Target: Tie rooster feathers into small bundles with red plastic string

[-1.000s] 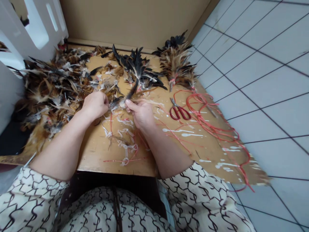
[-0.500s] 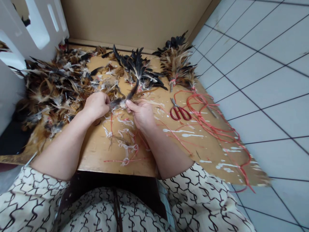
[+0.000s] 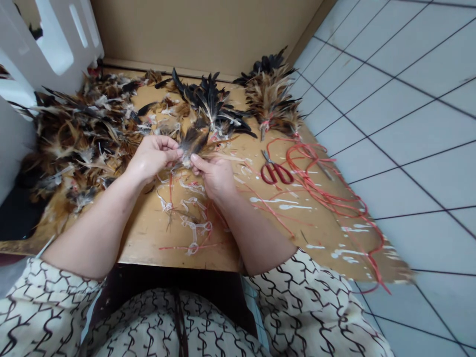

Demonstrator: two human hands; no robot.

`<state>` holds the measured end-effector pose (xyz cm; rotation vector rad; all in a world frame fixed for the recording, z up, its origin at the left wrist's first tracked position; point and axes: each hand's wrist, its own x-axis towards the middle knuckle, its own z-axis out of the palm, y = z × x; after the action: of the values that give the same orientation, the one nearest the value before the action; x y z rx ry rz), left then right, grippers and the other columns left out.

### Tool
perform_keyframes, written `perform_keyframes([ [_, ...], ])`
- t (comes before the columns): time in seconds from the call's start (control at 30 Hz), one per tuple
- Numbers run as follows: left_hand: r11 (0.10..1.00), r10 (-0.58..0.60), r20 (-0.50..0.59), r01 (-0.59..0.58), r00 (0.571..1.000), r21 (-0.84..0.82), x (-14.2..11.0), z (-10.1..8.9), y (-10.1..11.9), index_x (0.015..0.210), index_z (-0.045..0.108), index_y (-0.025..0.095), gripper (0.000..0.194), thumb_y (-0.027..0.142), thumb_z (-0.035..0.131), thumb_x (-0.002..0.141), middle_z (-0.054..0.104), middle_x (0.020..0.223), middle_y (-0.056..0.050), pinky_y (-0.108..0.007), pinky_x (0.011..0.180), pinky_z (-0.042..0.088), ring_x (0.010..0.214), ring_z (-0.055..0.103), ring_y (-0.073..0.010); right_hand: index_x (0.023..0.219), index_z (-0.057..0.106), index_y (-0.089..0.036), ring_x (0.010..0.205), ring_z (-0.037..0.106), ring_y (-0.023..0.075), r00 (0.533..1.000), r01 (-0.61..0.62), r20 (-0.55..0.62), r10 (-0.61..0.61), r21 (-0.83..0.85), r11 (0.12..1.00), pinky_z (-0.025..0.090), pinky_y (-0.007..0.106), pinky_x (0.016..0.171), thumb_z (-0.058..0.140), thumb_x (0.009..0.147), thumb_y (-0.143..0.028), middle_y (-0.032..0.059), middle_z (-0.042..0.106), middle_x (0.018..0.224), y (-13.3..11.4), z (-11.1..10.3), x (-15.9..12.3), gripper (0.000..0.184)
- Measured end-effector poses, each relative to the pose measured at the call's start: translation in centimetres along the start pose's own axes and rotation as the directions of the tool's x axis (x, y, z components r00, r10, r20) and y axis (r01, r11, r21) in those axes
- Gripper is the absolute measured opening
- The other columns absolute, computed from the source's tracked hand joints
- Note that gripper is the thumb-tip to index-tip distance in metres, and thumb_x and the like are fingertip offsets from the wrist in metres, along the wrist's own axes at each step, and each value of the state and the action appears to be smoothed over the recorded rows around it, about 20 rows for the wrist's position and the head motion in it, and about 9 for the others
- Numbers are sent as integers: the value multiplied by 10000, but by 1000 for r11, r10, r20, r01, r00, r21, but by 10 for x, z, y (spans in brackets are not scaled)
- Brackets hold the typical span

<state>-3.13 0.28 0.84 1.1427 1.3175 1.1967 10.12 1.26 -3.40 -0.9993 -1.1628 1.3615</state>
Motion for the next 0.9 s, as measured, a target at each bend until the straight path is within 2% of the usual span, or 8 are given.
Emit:
perform_keyframes([
  [0.3, 1000, 3, 76, -5, 997, 29, -2, 3, -3, 514, 542, 135, 217, 123, 758, 528, 505, 412, 50, -180, 402, 314, 351, 409, -42, 500, 561, -178, 482, 403, 74, 1000, -5, 25, 4, 24, 1000, 323, 254, 514, 698, 616, -324, -31, 530, 505, 0, 0, -1, 232],
  [0.5, 996, -42, 94, 34, 995, 82, -4, 4, -2, 505, 554, 140, 209, 143, 762, 527, 508, 394, 41, -181, 380, 295, 344, 437, -61, 507, 556, -175, 462, 391, 69, 999, -3, 35, 0, 67, 998, 306, 247, 492, 728, 578, -292, -49, 506, 470, -2, 1, -2, 219],
  [0.63, 991, -20, 104, 6, 994, 132, -2, 2, -4, 495, 575, 136, 181, 148, 753, 531, 512, 386, 30, -184, 396, 310, 355, 436, -64, 529, 566, -174, 450, 390, 68, 999, 6, 52, -8, 57, 998, 301, 249, 483, 739, 560, -299, -53, 509, 474, -2, 2, -2, 215],
  [0.77, 980, 26, 103, -46, 994, 195, -2, 1, -6, 473, 573, 131, 174, 128, 739, 522, 500, 382, 38, -180, 404, 313, 360, 422, -57, 465, 521, -178, 428, 374, 65, 998, 20, 59, -20, 1, 1000, 279, 251, 473, 706, 586, -292, -55, 474, 437, -1, 2, -3, 249],
  [0.9, 979, 25, 138, -52, 990, 195, -3, 0, -3, 524, 616, 123, 92, 131, 691, 578, 524, 403, 32, -176, 410, 331, 368, 441, -59, 423, 503, -175, 417, 376, 61, 999, 37, 7, -37, -31, 999, 274, 251, 477, 665, 611, -286, -52, 460, 415, 0, 1, -2, 272],
])
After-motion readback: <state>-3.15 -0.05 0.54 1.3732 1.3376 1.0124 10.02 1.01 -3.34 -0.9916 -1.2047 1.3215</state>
